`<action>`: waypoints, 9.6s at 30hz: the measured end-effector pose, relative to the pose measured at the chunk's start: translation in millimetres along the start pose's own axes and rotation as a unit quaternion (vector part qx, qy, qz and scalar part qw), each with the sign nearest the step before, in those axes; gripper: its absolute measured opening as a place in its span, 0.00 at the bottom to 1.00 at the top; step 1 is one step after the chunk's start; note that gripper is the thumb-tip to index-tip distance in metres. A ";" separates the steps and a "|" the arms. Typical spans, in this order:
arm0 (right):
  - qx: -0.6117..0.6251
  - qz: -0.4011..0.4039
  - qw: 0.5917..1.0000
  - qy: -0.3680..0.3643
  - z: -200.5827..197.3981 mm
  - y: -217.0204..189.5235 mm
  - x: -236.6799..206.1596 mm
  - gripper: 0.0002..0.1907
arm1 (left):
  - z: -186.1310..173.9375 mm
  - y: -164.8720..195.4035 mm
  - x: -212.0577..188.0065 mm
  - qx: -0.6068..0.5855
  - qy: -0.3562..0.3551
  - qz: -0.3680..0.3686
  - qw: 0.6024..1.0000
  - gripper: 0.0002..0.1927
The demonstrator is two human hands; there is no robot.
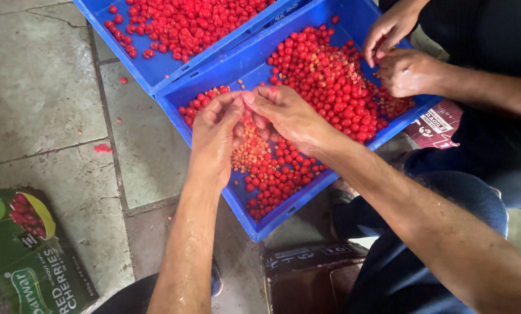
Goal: The person sits on the floor and uses both hands to squeeze and separate the seeds from the red berry fruit. The seeds and pulp fall into a blue crate below. Another person works alongside in a similar manner.
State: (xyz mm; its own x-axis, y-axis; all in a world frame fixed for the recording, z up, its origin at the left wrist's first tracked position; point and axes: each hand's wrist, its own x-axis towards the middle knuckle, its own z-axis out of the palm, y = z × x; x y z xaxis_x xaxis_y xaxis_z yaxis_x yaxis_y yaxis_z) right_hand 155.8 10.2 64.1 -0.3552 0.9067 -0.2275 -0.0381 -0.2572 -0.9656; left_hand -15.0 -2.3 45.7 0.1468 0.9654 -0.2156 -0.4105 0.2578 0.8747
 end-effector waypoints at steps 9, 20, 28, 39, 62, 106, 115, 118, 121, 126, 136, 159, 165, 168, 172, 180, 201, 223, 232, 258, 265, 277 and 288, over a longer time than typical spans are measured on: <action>-0.003 0.020 0.998 0.052 9.3 5.1 -4.5 0.16 | -11.2 -13.5 0.8 -0.048 -0.026 -0.033 0.998 0.11; 0.128 -0.013 0.990 0.051 13.3 -0.6 -10.8 0.12 | -2.4 -13.9 1.2 0.031 -0.030 -0.021 0.999 0.11; 0.091 0.056 0.993 0.045 1.4 -18.4 -7.8 0.13 | -11.1 -1.3 1.0 -0.041 0.054 -0.046 0.997 0.20; 0.018 0.062 0.996 -0.063 2.5 -10.5 -10.6 0.15 | 4.5 37.8 -13.2 0.032 -0.141 -0.011 0.989 0.31; 0.062 0.122 0.988 0.074 3.0 3.9 -1.3 0.21 | 9.4 -8.7 -4.2 0.049 0.040 -0.003 0.998 0.13; 0.092 0.081 0.991 0.059 15.4 1.9 -10.1 0.26 | 1.5 -1.9 -3.9 0.058 -0.045 -0.045 0.996 0.07; 0.105 0.059 0.992 0.043 6.9 12.8 -1.0 0.17 | -3.1 -4.5 -0.4 0.001 -0.030 -0.048 0.998 0.11; 0.057 0.087 0.994 0.030 5.7 12.0 0.0 0.14 | -13.2 1.9 4.4 0.171 0.065 -0.062 0.981 0.14; 0.002 0.112 0.992 0.050 3.8 5.9 -0.3 0.12 | -24.5 15.3 6.9 0.100 0.068 -0.013 0.993 0.22; 0.030 0.145 0.988 0.050 5.8 -0.8 -6.0 0.18 | -8.6 14.9 -5.8 0.123 -0.139 0.040 0.982 0.28; 0.043 0.076 0.995 0.039 -11.7 0.4 -1.0 0.17 | -5.8 10.2 -3.2 0.102 -0.039 -0.035 0.993 0.13; 0.271 0.139 0.944 0.126 -26.1 4.6 41.3 0.07 | -0.4 -21.2 -4.0 0.377 0.134 0.017 0.916 0.12; -0.073 -0.013 0.956 0.284 -53.0 -33.4 162.1 0.17 | -14.2 -23.6 4.0 0.372 0.121 0.040 0.920 0.15; -0.518 -0.258 0.793 0.190 -46.5 24.1 138.9 0.14 | -12.3 -22.7 4.4 0.337 0.120 0.027 0.934 0.16; -0.616 -0.165 0.764 0.102 -49.7 98.3 65.8 0.19 | -6.0 -19.3 -1.6 0.383 0.110 0.027 0.917 0.16; -0.654 -0.031 0.742 -0.142 -57.7 123.7 -21.1 0.16 | 7.5 -15.2 0.3 0.390 0.089 0.021 0.916 0.16; 0.164 -0.068 0.963 0.202 -10.4 76.0 7.7 0.18 | 53.3 -108.0 31.9 -0.284 0.102 -0.140 0.943 0.20; -0.014 0.029 0.993 0.116 -12.2 -22.9 -28.6 0.08 | 39.0 -85.7 27.0 -0.250 0.040 -0.075 0.964 0.16; -0.131 0.008 0.989 0.064 -6.2 -6.5 -11.2 0.20 | 21.1 -22.2 10.9 -0.148 0.067 -0.069 0.984 0.13; -0.025 0.050 0.996 0.065 4.5 7.1 -8.4 0.14 | 11.9 0.2 -20.5 -0.142 -0.002 -0.113 0.983 0.20; -0.038 0.086 0.993 0.077 3.8 -5.0 -11.7 0.20 | 12.0 -3.1 -19.4 -0.078 0.033 -0.118 0.989 0.15; 0.016 0.015 0.997 0.070 4.6 3.2 -15.5 0.22 | 13.7 -4.3 -17.5 -0.053 0.037 -0.086 0.994 0.12; 0.010 0.091 0.995 0.042 3.2 -13.3 -15.1 0.20 | 13.5 8.6 -19.2 -0.025 0.002 -0.066 0.997 0.10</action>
State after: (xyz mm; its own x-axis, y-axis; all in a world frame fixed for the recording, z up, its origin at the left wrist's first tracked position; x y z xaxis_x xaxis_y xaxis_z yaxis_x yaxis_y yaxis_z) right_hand 158.7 -1.1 80.7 -0.2778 0.8692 -0.4090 0.0000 -0.4258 -0.9048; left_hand -9.2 -19.1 63.2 0.1988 0.9227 -0.3303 -0.4325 0.3850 0.8153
